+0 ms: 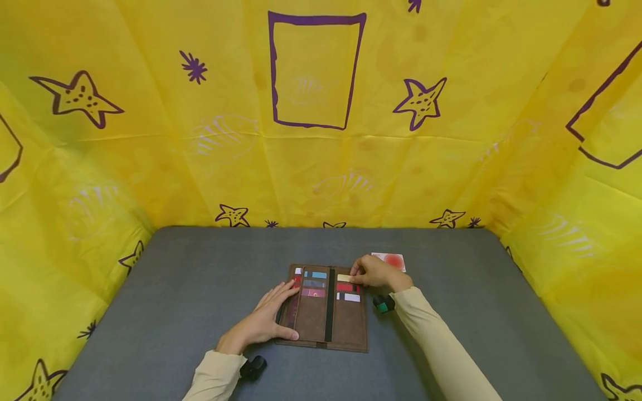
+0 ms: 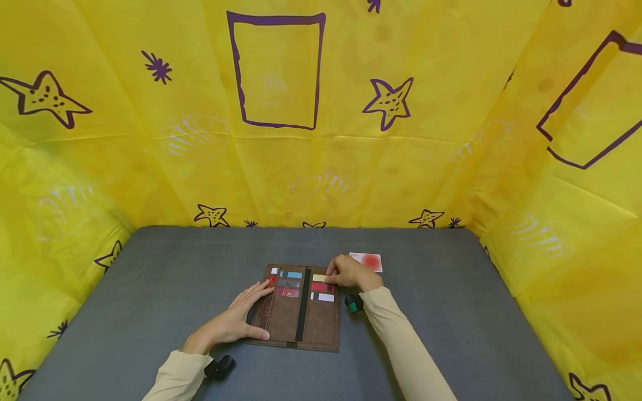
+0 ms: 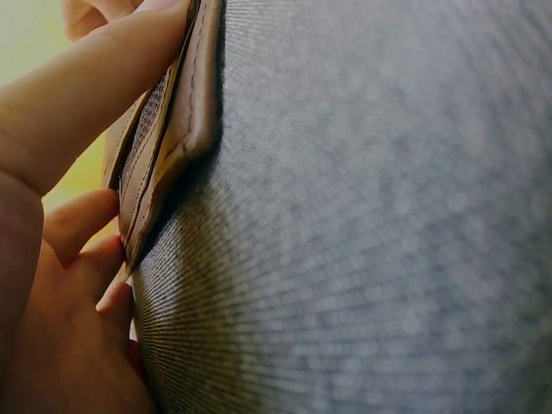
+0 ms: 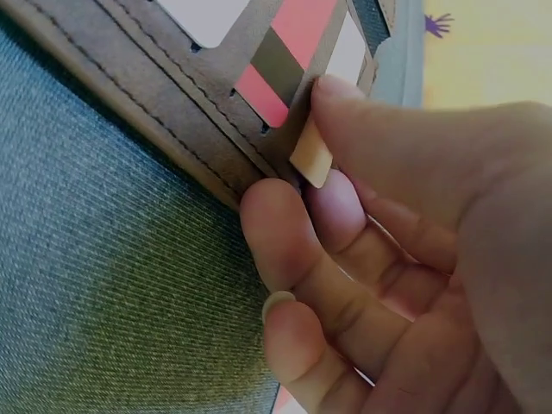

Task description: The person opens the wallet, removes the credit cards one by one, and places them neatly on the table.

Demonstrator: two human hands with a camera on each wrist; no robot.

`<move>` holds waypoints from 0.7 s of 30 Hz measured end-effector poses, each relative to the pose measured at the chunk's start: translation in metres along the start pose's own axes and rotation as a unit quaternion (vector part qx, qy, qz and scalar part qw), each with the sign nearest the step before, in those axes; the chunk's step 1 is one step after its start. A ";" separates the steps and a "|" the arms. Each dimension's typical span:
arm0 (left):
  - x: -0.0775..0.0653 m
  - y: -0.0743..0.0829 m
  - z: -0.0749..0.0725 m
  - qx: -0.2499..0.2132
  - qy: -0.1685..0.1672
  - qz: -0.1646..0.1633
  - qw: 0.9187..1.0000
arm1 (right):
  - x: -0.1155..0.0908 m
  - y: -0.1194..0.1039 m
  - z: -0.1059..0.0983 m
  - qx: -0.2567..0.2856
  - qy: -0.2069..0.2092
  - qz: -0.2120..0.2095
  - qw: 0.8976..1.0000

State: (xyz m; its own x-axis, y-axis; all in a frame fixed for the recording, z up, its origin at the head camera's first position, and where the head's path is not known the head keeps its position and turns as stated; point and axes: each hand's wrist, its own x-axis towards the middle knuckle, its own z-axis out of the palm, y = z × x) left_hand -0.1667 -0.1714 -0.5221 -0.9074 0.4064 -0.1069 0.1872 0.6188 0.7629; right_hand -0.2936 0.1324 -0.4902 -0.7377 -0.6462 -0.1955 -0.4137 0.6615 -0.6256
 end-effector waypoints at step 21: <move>-0.001 -0.003 0.000 0.003 -0.002 0.014 1.000 | 0.008 0.013 0.005 0.038 0.036 -0.022 0.998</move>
State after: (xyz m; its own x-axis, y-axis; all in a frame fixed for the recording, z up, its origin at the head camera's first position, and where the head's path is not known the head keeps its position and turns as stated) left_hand -0.1663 -0.1733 -0.5245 -0.8998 0.4273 -0.0881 0.2158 0.6114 0.7613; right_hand -0.3020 0.1340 -0.5031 -0.7571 -0.6433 -0.1140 -0.4063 0.6003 -0.6889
